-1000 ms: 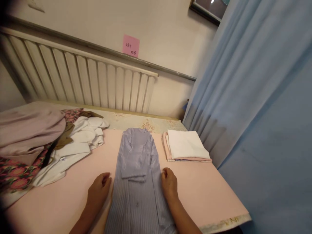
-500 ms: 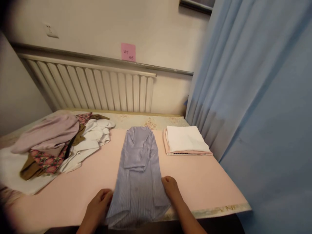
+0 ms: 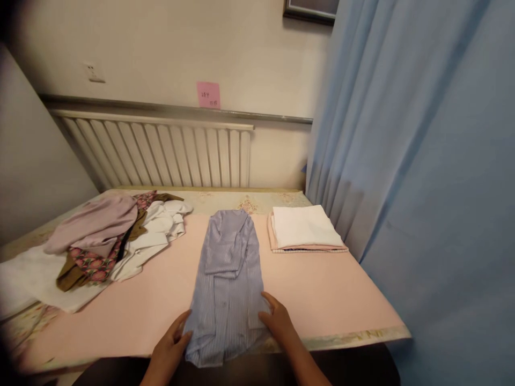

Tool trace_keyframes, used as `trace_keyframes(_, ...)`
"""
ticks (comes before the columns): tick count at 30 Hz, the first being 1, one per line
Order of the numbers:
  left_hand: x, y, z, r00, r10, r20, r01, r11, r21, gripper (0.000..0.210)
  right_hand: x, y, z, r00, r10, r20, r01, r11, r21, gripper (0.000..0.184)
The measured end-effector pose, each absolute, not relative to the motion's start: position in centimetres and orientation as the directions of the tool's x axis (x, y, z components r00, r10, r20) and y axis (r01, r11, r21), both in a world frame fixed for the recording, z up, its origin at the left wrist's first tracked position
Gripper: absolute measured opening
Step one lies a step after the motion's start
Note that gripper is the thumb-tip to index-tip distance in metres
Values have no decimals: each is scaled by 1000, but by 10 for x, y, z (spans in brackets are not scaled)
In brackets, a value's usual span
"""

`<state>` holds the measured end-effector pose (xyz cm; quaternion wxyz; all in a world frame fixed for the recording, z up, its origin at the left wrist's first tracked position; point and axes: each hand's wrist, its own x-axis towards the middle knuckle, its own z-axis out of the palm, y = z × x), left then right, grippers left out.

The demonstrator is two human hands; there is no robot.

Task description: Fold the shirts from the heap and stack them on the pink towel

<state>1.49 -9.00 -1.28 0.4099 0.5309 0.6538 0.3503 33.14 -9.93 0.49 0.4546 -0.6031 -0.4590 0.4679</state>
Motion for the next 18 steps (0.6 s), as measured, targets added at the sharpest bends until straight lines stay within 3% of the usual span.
trace_keyframes(2, 19, -93, -13, -46, 978, -205, 310, 209, 927, 49, 329, -104, 6, 136, 979, -152, 106, -167, -980, 56)
trace_keyframes(7, 31, -103, -5, -61, 923, -380, 116, 385, 916, 39, 322, -114, 9, 55, 942, -331, 63, -334, -940, 42)
trace_keyframes(11, 30, -115, 12, -25, 912, -409, 87, 409, 908, 35, 325, -125, 23, 53, 958, -282, 66, -285, -956, 24)
trace_keyframes(18, 22, -151, 40, 61, 899, -433, -25, 435, 900, 44, 336, -160, 54, 16, 959, -282, 25, -282, -959, 16)
